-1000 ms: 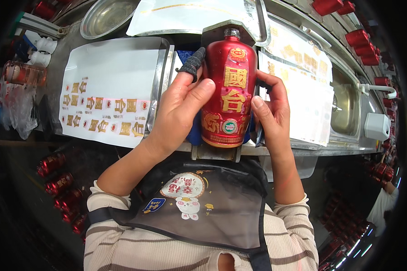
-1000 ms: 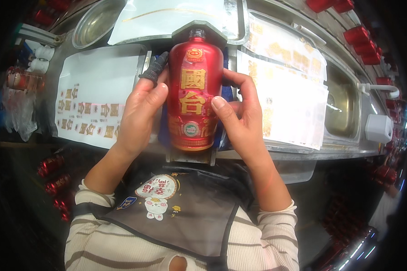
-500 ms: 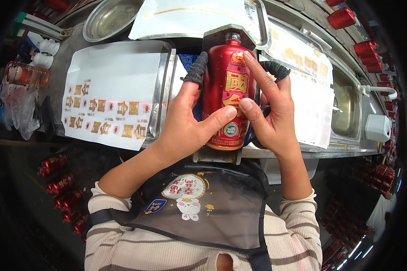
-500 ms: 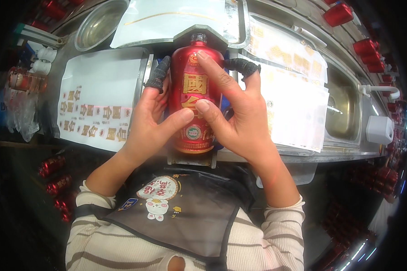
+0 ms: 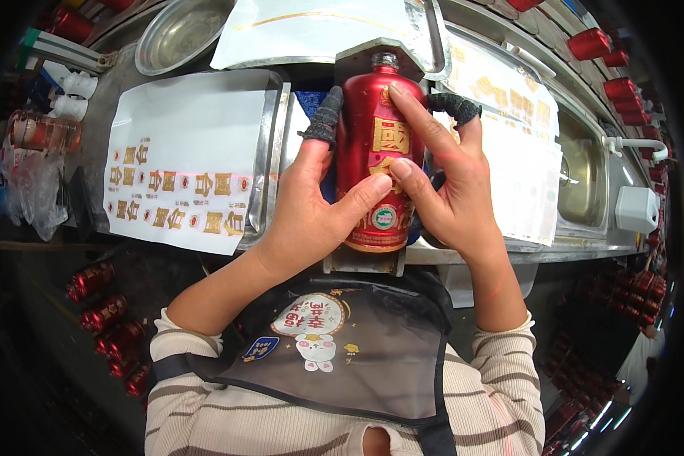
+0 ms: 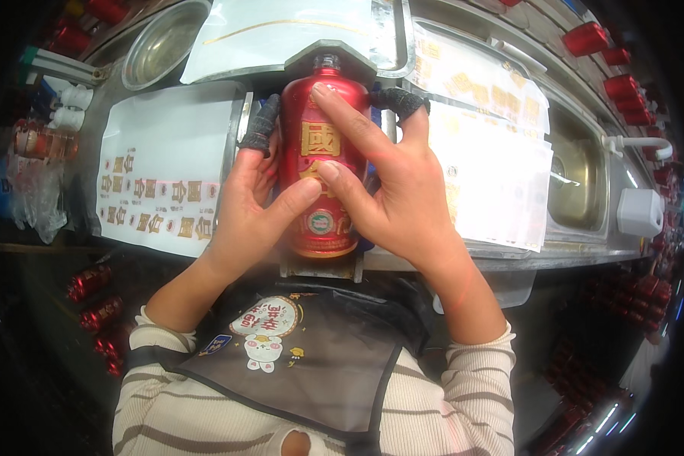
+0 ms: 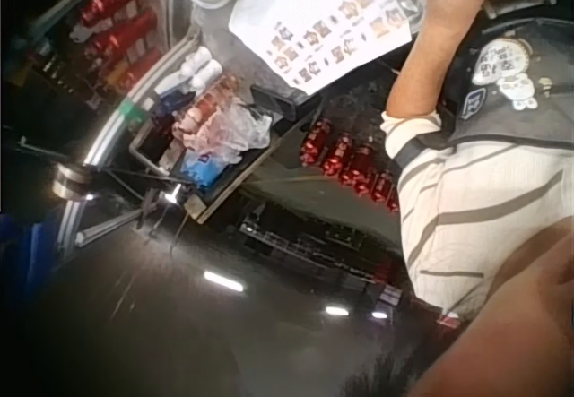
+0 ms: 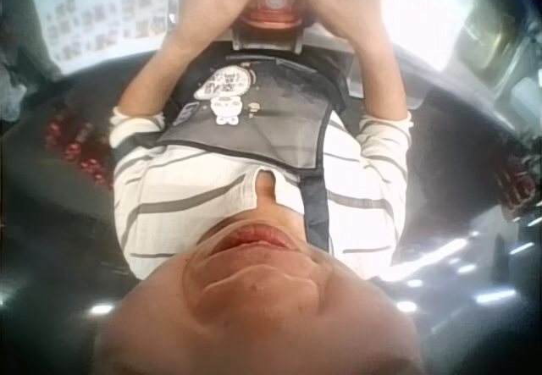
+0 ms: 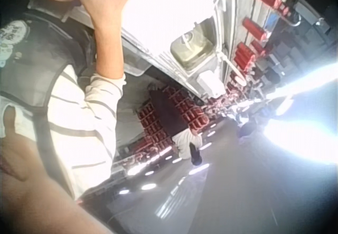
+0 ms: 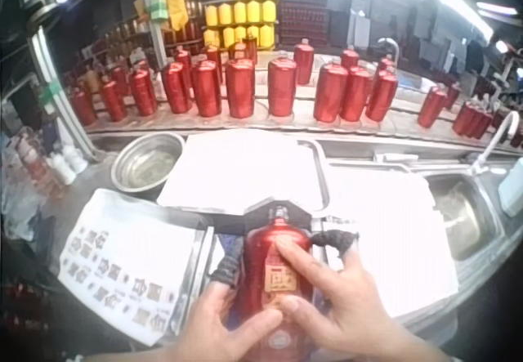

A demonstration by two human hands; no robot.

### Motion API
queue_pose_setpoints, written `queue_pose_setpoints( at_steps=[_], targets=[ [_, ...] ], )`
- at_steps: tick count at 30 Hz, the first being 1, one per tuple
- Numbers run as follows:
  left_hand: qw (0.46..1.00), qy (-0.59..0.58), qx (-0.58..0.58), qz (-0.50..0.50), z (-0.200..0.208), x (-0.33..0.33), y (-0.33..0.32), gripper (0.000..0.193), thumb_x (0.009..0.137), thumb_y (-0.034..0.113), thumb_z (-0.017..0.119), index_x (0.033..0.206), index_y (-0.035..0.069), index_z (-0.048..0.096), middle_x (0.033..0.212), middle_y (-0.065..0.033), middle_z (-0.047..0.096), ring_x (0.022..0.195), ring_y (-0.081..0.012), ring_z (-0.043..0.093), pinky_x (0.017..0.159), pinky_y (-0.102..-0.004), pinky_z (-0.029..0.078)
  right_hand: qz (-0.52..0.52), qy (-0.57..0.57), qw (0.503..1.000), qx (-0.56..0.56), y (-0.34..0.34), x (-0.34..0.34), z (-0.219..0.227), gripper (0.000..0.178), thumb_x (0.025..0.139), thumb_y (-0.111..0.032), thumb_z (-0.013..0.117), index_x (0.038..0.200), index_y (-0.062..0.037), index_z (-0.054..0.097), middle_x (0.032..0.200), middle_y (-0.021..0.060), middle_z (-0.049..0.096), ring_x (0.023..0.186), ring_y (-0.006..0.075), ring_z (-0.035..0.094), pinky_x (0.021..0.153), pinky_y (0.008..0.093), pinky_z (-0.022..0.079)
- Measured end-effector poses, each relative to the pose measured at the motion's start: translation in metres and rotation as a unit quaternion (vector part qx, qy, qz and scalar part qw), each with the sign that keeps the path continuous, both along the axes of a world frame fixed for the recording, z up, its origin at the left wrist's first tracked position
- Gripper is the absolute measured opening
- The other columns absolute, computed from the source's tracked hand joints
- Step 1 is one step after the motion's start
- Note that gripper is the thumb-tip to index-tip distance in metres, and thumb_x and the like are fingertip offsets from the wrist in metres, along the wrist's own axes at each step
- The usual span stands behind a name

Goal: The person applies a decorative label to a red cylindrical can, smoothing it with a blue cloth. They then handle a stack of label sheets, separating and organizing them on a nearby surface.

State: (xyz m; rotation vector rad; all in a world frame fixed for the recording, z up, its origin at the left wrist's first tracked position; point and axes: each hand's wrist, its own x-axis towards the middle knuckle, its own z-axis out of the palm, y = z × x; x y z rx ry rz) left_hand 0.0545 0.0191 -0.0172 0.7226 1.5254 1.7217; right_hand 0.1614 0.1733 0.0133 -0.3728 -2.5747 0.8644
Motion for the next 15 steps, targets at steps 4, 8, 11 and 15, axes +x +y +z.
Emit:
queue_pose_setpoints(
  at_steps=[4,8,11,15],
  targets=[
    [0.999,0.037,0.002,0.033,-0.005,0.001,0.000,0.054,0.086,0.018,0.075,0.125,-0.006,0.046,0.117,-0.0181,0.061,0.107,-0.0201,0.062,0.091,-0.0333,0.051,-0.003,0.019,1.000,-0.006,-0.001,-0.001,-0.004,0.058,0.082,-0.033,0.072,0.138,-0.0242,0.057,0.105,0.0181,0.064,0.081,0.0290,0.046,0.075,0.0349,0.049],
    [0.999,-0.016,-0.016,-0.023,0.004,-0.002,-0.001,0.069,0.088,0.011,0.071,0.142,-0.003,0.030,0.141,-0.0189,0.042,0.132,-0.0241,0.044,0.112,-0.0384,0.034,0.002,0.039,0.999,0.004,0.001,0.000,-0.008,0.060,0.081,-0.034,0.073,0.138,-0.0243,0.057,0.105,0.0210,0.061,0.082,0.0296,0.047,0.075,0.0355,0.049],
    [1.000,-0.017,-0.012,-0.023,0.004,-0.003,-0.002,0.070,0.087,0.010,0.071,0.142,-0.003,0.029,0.142,-0.0188,0.041,0.133,-0.0241,0.042,0.113,-0.0387,0.033,-0.003,0.012,1.000,-0.009,0.000,0.002,-0.005,0.060,0.080,-0.034,0.073,0.138,-0.0242,0.057,0.106,0.0226,0.059,0.083,0.0303,0.048,0.076,0.0359,0.049],
    [0.999,-0.015,-0.019,-0.027,0.003,-0.003,-0.003,0.071,0.087,0.009,0.071,0.143,-0.004,0.028,0.144,-0.0187,0.039,0.135,-0.0241,0.040,0.114,-0.0387,0.031,0.003,0.018,1.000,-0.002,-0.001,0.003,-0.004,0.061,0.080,-0.033,0.073,0.138,-0.0238,0.056,0.105,0.0215,0.059,0.082,0.0304,0.048,0.075,0.0355,0.049]
  ],
)
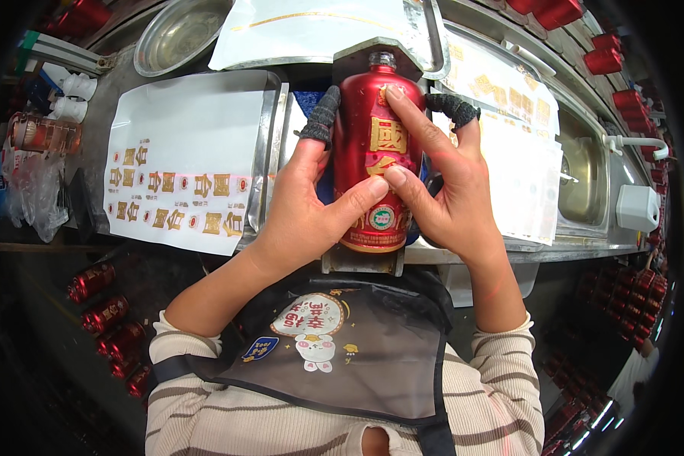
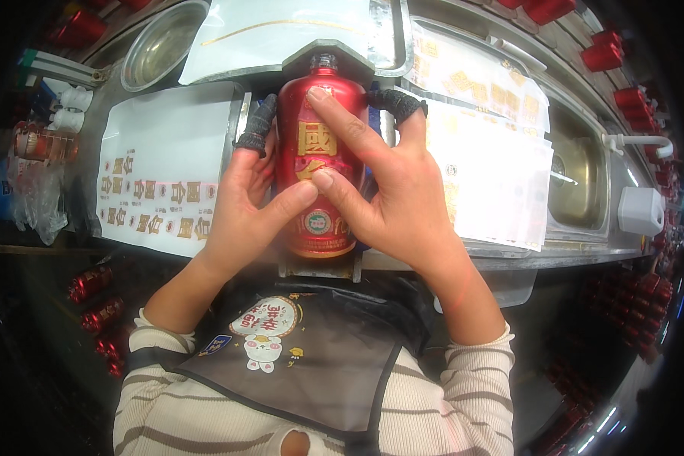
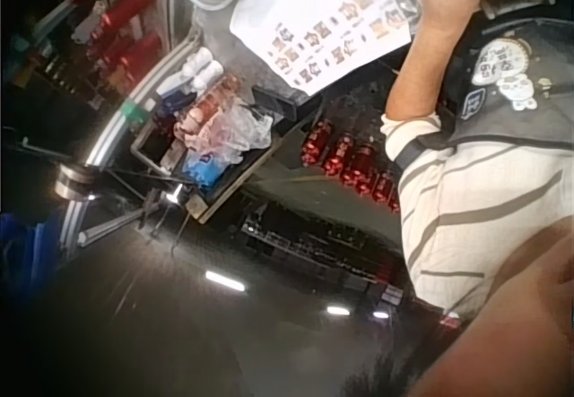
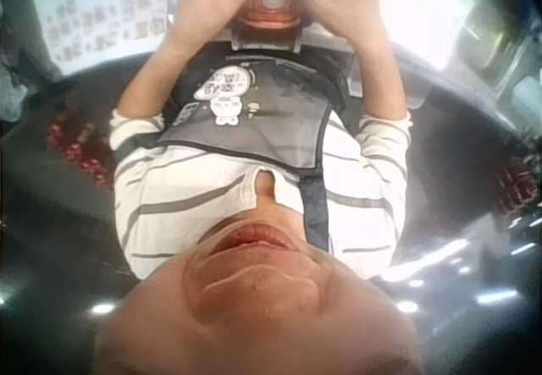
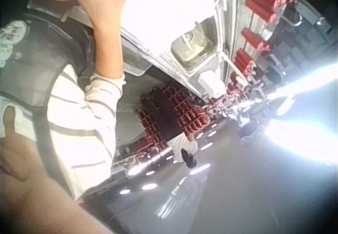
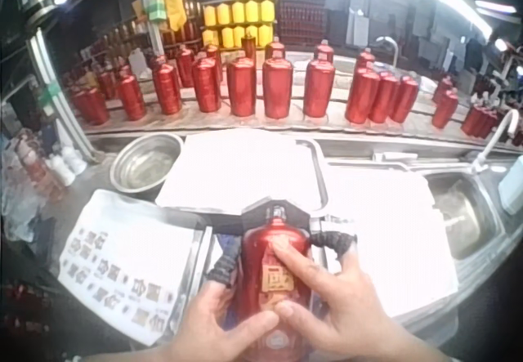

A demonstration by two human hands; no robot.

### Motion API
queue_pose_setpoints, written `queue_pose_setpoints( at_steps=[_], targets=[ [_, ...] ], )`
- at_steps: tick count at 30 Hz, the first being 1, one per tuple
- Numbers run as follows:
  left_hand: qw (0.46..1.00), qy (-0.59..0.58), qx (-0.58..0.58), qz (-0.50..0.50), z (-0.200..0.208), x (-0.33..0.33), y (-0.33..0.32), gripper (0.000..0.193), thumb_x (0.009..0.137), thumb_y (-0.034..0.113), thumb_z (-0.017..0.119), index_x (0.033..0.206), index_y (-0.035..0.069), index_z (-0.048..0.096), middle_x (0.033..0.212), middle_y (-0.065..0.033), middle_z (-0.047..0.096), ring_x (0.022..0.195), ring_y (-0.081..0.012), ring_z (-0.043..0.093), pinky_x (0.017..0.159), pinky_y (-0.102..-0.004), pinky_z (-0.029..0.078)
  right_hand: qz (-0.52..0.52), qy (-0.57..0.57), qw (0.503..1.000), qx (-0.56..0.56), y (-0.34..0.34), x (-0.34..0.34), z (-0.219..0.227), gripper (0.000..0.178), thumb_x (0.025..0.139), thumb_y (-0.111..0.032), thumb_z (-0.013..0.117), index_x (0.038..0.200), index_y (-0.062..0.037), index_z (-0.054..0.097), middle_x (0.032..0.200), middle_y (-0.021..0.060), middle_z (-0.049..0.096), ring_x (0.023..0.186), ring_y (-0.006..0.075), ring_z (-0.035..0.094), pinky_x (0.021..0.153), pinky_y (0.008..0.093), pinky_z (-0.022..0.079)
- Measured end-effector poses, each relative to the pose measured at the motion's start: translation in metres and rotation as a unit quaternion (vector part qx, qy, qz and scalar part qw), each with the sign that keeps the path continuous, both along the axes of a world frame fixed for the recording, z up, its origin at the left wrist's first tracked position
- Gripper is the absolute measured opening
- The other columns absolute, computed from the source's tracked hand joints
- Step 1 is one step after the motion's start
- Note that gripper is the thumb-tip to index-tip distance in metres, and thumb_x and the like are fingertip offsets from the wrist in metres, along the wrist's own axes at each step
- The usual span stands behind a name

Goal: The person applies a decorative label to a red cylindrical can, smoothing it with a blue cloth. They then handle a stack of label sheets, separating and organizing them on a nearby surface.

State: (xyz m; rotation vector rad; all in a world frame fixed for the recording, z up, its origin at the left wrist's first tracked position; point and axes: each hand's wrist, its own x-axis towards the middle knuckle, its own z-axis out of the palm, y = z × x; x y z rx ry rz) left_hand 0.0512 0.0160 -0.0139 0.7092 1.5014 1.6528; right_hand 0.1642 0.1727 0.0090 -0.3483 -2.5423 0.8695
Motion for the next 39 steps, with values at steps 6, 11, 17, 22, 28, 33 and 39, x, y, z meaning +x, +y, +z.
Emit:
queue_pose_setpoints(
  at_steps=[6,11,17,22,28,33,39],
  targets=[
    [0.999,-0.001,0.033,0.024,0.003,-0.003,0.004,0.074,0.087,0.010,0.070,0.145,-0.007,0.027,0.144,-0.0211,0.039,0.135,-0.0249,0.041,0.112,-0.0377,0.033,-0.045,-0.028,0.988,-0.142,0.004,0.003,0.005,0.063,0.082,-0.028,0.072,0.142,-0.0193,0.052,0.108,0.0151,0.058,0.084,0.0190,0.052,0.073,0.0302,0.048],
    [0.991,-0.071,0.066,0.093,0.007,-0.020,0.024,0.063,0.090,0.015,0.070,0.138,-0.009,0.037,0.137,-0.0216,0.049,0.127,-0.0233,0.050,0.107,-0.0343,0.041,-0.090,0.057,0.894,-0.434,0.013,-0.011,-0.002,0.036,0.090,-0.011,0.063,0.124,0.0000,0.056,0.108,0.0069,0.061,0.079,0.0052,0.060,0.069,0.0187,0.048],
    [0.984,-0.140,0.026,0.104,0.026,-0.032,0.042,0.034,0.090,0.014,0.070,0.114,-0.004,0.053,0.114,-0.0143,0.065,0.102,-0.0142,0.063,0.088,-0.0268,0.052,-0.113,0.030,0.870,-0.479,0.012,-0.031,0.005,0.029,0.089,-0.014,0.067,0.112,-0.0005,0.056,0.103,0.0094,0.063,0.078,0.0080,0.063,0.062,0.0199,0.049],
    [0.987,-0.117,0.020,0.107,0.022,-0.032,0.049,0.034,0.087,0.012,0.074,0.108,-0.003,0.052,0.110,-0.0152,0.066,0.098,-0.0145,0.064,0.084,-0.0266,0.054,-0.109,0.058,0.863,-0.490,0.009,-0.036,-0.001,0.038,0.083,-0.015,0.074,0.112,-0.0003,0.053,0.111,0.0111,0.055,0.077,0.0135,0.064,0.062,0.0233,0.052],
    [0.987,-0.120,0.017,0.104,0.023,-0.032,0.050,0.036,0.086,0.012,0.075,0.109,-0.003,0.052,0.111,-0.0158,0.066,0.099,-0.0144,0.064,0.084,-0.0269,0.054,-0.103,0.054,0.885,-0.452,0.014,-0.036,-0.005,0.039,0.083,-0.015,0.074,0.112,-0.0008,0.053,0.110,0.0117,0.055,0.076,0.0138,0.064,0.062,0.0239,0.052],
    [0.986,-0.132,0.017,0.102,0.025,-0.033,0.050,0.037,0.088,0.012,0.073,0.114,-0.004,0.052,0.112,-0.0150,0.066,0.101,-0.0147,0.064,0.086,-0.0273,0.054,-0.101,0.035,0.855,-0.507,0.017,-0.037,0.004,0.037,0.083,-0.017,0.074,0.110,-0.0005,0.054,0.109,0.0114,0.055,0.074,0.0129,0.062,0.060,0.0231,0.050],
    [0.985,-0.134,0.028,0.104,0.026,-0.031,0.049,0.033,0.091,0.011,0.070,0.114,-0.004,0.052,0.114,-0.0147,0.066,0.102,-0.0143,0.063,0.088,-0.0273,0.054,-0.122,0.030,0.894,-0.431,0.015,-0.040,-0.001,0.035,0.085,-0.021,0.073,0.106,-0.0002,0.055,0.105,0.0106,0.056,0.072,0.0118,0.061,0.060,0.0236,0.050]
  ],
)
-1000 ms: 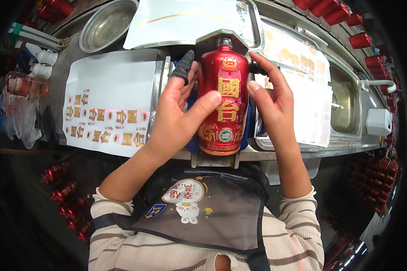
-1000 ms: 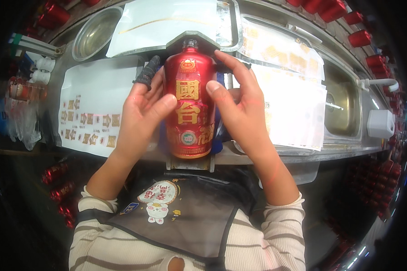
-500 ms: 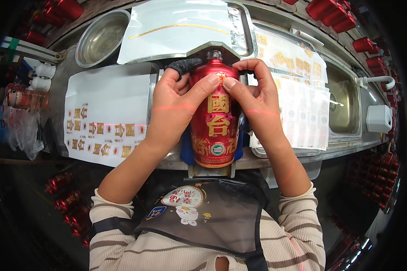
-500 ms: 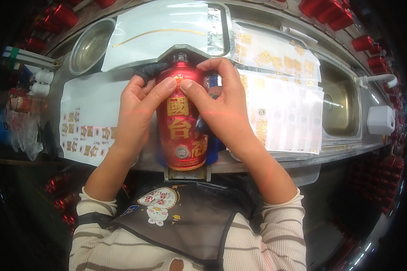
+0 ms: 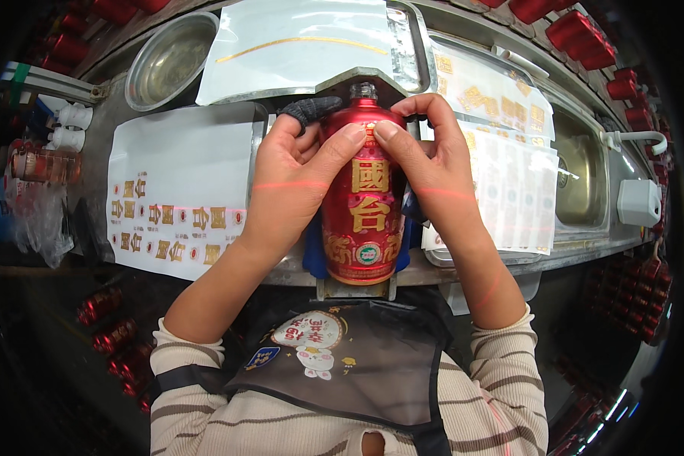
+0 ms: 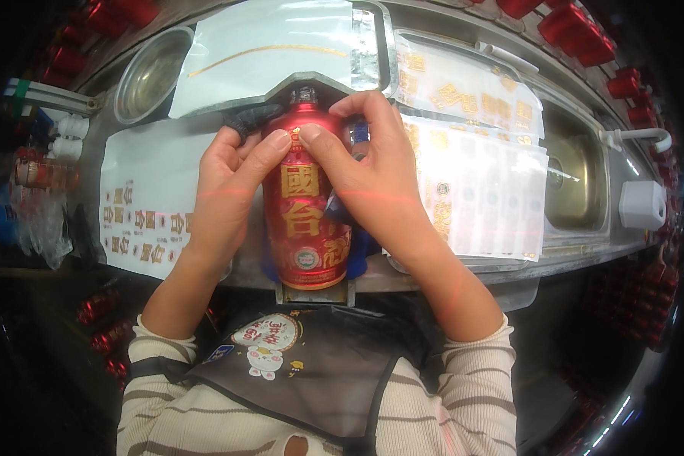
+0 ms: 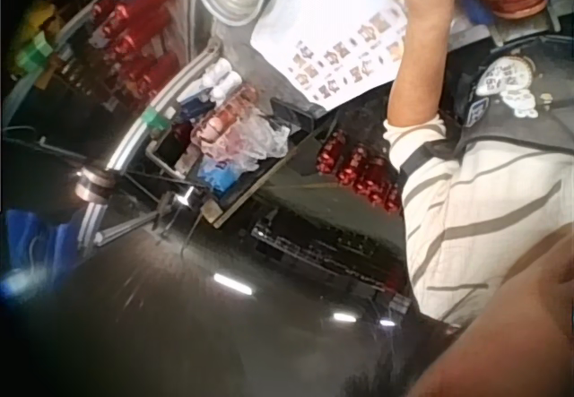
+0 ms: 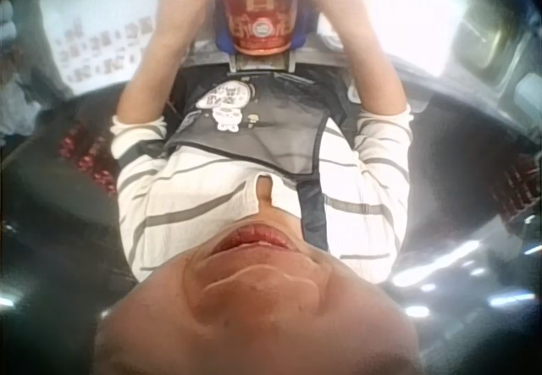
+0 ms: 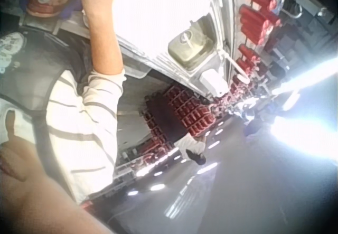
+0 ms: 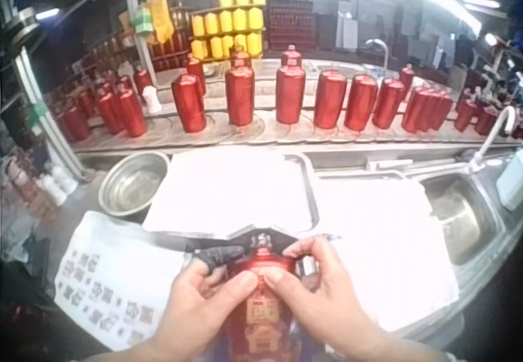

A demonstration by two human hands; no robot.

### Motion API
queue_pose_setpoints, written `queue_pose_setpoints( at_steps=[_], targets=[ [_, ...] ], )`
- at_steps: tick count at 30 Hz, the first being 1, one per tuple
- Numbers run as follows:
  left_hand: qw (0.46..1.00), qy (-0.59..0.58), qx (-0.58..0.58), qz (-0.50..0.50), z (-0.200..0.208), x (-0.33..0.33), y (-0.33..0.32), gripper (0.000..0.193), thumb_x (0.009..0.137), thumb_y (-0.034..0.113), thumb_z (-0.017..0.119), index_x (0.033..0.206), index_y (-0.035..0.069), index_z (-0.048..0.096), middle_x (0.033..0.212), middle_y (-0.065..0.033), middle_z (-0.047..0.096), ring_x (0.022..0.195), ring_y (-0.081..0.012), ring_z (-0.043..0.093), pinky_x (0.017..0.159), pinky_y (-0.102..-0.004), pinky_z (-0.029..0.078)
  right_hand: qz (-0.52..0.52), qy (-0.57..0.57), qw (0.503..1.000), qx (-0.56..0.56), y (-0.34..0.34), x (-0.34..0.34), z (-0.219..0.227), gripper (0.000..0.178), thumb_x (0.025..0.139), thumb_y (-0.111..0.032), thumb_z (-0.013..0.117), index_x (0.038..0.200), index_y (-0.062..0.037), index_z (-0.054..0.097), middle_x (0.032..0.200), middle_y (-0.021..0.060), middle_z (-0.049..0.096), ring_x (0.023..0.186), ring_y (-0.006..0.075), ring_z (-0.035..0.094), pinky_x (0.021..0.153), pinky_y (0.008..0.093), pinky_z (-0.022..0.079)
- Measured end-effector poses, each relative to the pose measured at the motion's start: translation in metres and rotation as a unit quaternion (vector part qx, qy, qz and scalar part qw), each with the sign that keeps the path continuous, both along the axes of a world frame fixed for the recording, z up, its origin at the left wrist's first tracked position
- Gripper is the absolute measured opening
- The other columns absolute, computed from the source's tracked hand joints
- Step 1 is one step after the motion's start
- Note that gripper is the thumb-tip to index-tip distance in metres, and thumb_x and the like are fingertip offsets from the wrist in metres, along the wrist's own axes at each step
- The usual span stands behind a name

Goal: The person applies a decorative label to a red cylindrical can, smoothing it with a blue cloth. They then handle a stack of label sheets, separating and organizing them on a nearby surface.

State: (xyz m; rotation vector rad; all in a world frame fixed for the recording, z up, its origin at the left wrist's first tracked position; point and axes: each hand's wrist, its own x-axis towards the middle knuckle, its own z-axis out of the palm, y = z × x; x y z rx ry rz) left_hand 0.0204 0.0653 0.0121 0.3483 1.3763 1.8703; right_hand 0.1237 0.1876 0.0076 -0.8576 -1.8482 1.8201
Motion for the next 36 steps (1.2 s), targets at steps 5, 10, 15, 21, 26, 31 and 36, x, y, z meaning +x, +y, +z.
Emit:
queue_pose_setpoints(
  at_steps=[5,10,15,21,26,31,36],
  targets=[
    [1.000,0.008,0.001,-0.005,-0.004,-0.002,-0.001,0.033,0.091,0.010,0.070,0.115,-0.004,0.052,0.114,-0.0149,0.065,0.101,-0.0141,0.064,0.087,-0.0264,0.054,0.013,0.012,1.000,-0.006,0.003,0.001,-0.001,0.036,0.085,-0.022,0.073,0.107,-0.0002,0.055,0.107,0.0114,0.056,0.078,0.0124,0.061,0.063,0.0244,0.050],
    [1.000,-0.002,0.007,-0.005,0.001,0.001,0.000,0.034,0.089,0.012,0.072,0.113,-0.003,0.052,0.112,-0.0147,0.066,0.100,-0.0139,0.064,0.085,-0.0259,0.054,0.024,0.006,1.000,0.017,0.002,0.003,-0.002,0.038,0.085,-0.021,0.074,0.109,-0.0001,0.054,0.110,0.0120,0.056,0.083,0.0131,0.062,0.065,0.0238,0.051],
    [1.000,0.024,-0.004,0.000,-0.008,0.000,0.000,0.038,0.088,0.015,0.074,0.110,-0.005,0.051,0.110,-0.0156,0.066,0.099,-0.0141,0.065,0.083,-0.0265,0.055,0.037,0.004,0.998,-0.042,0.001,0.004,0.002,0.037,0.086,-0.021,0.073,0.110,-0.0018,0.054,0.108,0.0090,0.058,0.087,0.0119,0.061,0.069,0.0234,0.051],
    [1.000,0.015,-0.002,0.011,0.000,-0.003,0.005,0.040,0.086,0.018,0.076,0.106,-0.006,0.052,0.105,-0.0159,0.067,0.095,-0.0141,0.065,0.080,-0.0259,0.055,0.041,0.040,0.995,-0.082,0.009,0.004,0.000,0.025,0.090,-0.015,0.067,0.108,-0.0035,0.054,0.099,0.0045,0.060,0.074,0.0070,0.058,0.063,0.0187,0.047],
    [0.999,0.036,-0.017,0.019,-0.002,-0.002,0.007,0.039,0.085,0.020,0.077,0.102,-0.007,0.055,0.100,-0.0146,0.068,0.088,-0.0133,0.066,0.076,-0.0255,0.055,0.035,0.034,0.999,-0.014,0.002,0.001,0.000,0.022,0.090,-0.014,0.066,0.106,-0.0036,0.054,0.096,0.0042,0.061,0.071,0.0054,0.056,0.061,0.0177,0.045],
    [0.998,0.056,0.004,0.027,-0.013,-0.002,0.006,0.044,0.083,0.026,0.079,0.101,-0.008,0.056,0.097,-0.0137,0.069,0.086,-0.0127,0.067,0.074,-0.0246,0.055,0.029,0.049,0.997,-0.047,0.004,0.000,-0.004,0.024,0.089,-0.017,0.068,0.104,-0.0032,0.055,0.095,0.0040,0.060,0.073,0.0058,0.057,0.063,0.0184,0.046],
    [0.995,0.100,-0.012,0.014,-0.012,0.002,0.002,0.047,0.082,0.024,0.081,0.102,-0.008,0.053,0.099,-0.0151,0.068,0.088,-0.0138,0.067,0.075,-0.0255,0.055,0.034,0.047,0.997,0.043,0.006,-0.004,-0.008,0.029,0.087,-0.023,0.071,0.102,-0.0022,0.057,0.094,0.0039,0.060,0.079,0.0074,0.058,0.067,0.0208,0.047]
  ],
)
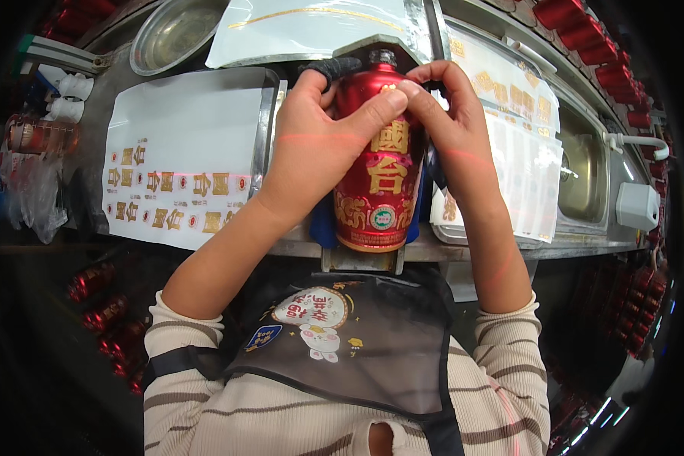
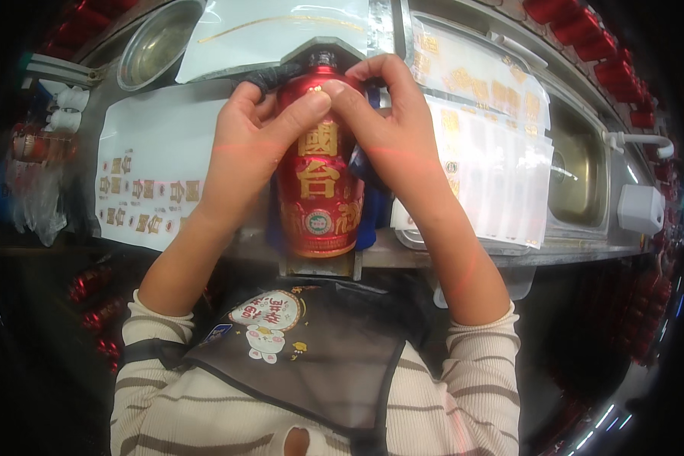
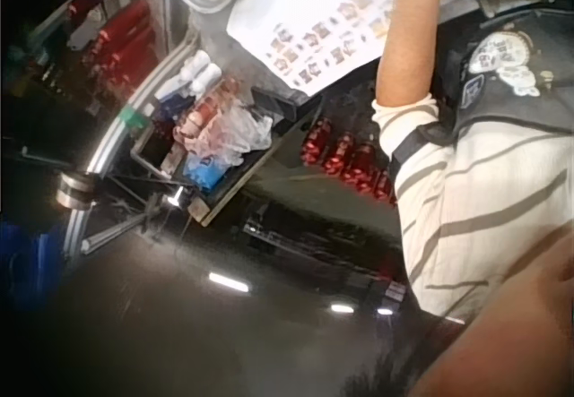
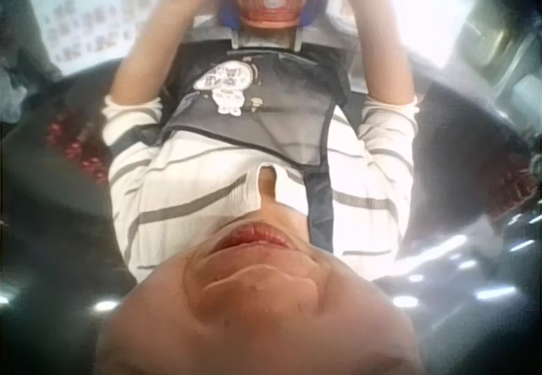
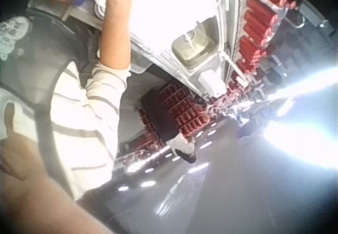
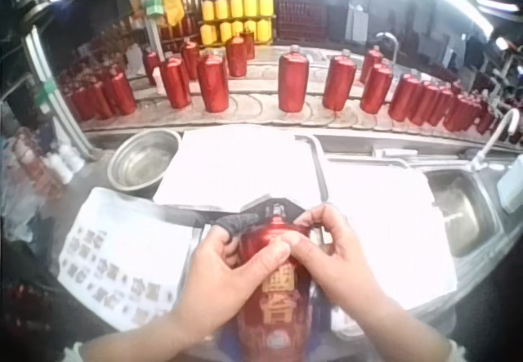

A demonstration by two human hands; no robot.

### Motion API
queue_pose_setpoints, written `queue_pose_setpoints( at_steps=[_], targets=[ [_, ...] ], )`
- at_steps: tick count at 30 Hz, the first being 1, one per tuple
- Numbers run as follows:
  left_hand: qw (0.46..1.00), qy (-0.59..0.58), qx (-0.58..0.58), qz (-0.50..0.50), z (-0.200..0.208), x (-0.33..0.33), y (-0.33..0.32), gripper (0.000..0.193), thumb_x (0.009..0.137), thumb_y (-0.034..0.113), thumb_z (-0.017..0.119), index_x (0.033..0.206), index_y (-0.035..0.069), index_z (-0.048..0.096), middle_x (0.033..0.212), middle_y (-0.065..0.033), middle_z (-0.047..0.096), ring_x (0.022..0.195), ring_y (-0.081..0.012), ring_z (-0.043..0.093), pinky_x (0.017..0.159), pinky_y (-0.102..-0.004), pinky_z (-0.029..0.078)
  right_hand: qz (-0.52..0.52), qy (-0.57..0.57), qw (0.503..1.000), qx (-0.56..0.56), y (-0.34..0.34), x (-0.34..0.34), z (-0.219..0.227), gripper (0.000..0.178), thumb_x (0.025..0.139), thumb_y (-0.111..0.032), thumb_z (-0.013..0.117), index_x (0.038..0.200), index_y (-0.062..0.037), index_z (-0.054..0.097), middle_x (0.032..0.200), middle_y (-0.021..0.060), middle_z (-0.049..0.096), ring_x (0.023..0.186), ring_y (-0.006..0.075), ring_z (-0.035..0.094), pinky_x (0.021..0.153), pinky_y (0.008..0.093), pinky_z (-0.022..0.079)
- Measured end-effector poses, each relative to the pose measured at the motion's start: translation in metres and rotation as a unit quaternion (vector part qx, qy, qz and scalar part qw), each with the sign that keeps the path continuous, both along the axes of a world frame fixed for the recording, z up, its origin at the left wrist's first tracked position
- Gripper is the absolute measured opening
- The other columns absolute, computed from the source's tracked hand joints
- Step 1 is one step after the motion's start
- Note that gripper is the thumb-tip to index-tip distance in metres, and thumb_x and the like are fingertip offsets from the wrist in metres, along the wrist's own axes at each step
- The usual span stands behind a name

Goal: The person applies a decorative label to a red cylindrical can, smoothing it with a blue cloth. They then handle a stack of label sheets, separating and organizing them on a nearby surface.

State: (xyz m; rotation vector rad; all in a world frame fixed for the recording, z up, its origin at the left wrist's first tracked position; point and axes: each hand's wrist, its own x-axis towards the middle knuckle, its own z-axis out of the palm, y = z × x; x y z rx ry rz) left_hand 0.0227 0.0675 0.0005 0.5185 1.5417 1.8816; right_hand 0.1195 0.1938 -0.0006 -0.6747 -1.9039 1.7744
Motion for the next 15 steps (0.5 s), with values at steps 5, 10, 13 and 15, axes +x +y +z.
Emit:
queue_pose_setpoints(
  at_steps=[5,10,13,15],
  targets=[
    [1.000,-0.021,0.013,-0.006,-0.003,0.003,-0.004,0.048,0.082,0.022,0.080,0.104,-0.007,0.049,0.105,-0.0182,0.066,0.094,-0.0169,0.066,0.078,-0.0271,0.056,0.002,-0.017,0.998,-0.053,-0.001,0.008,0.006,0.033,0.087,-0.019,0.072,0.110,-0.0015,0.057,0.101,0.0060,0.062,0.074,0.0071,0.061,0.066,0.0208,0.049],
    [0.998,0.005,0.061,-0.006,-0.017,0.016,-0.021,0.054,0.082,0.020,0.080,0.114,-0.007,0.045,0.120,-0.0220,0.058,0.110,-0.0200,0.061,0.089,-0.0300,0.054,-0.010,0.035,0.999,-0.015,-0.027,0.033,-0.006,0.056,0.087,-0.016,0.071,0.136,-0.0037,0.047,0.123,0.0122,0.058,0.075,0.0087,0.065,0.064,0.0206,0.051],
    [0.998,-0.029,0.047,-0.042,-0.013,0.017,-0.025,0.060,0.087,0.012,0.072,0.134,-0.005,0.039,0.130,-0.0200,0.054,0.118,-0.0213,0.056,0.098,-0.0332,0.049,-0.008,0.044,0.998,-0.050,-0.028,0.033,-0.005,0.060,0.086,-0.017,0.072,0.138,-0.0041,0.044,0.125,0.0145,0.056,0.079,0.0111,0.067,0.066,0.0213,0.052],
    [0.997,-0.030,0.047,-0.048,-0.012,0.019,-0.028,0.062,0.089,0.010,0.070,0.140,-0.004,0.036,0.135,-0.0199,0.052,0.121,-0.0221,0.054,0.101,-0.0347,0.046,0.002,0.029,0.997,-0.066,-0.028,0.036,-0.002,0.062,0.087,-0.017,0.072,0.140,-0.0038,0.042,0.127,0.0154,0.055,0.081,0.0120,0.067,0.068,0.0217,0.053]
  ],
)
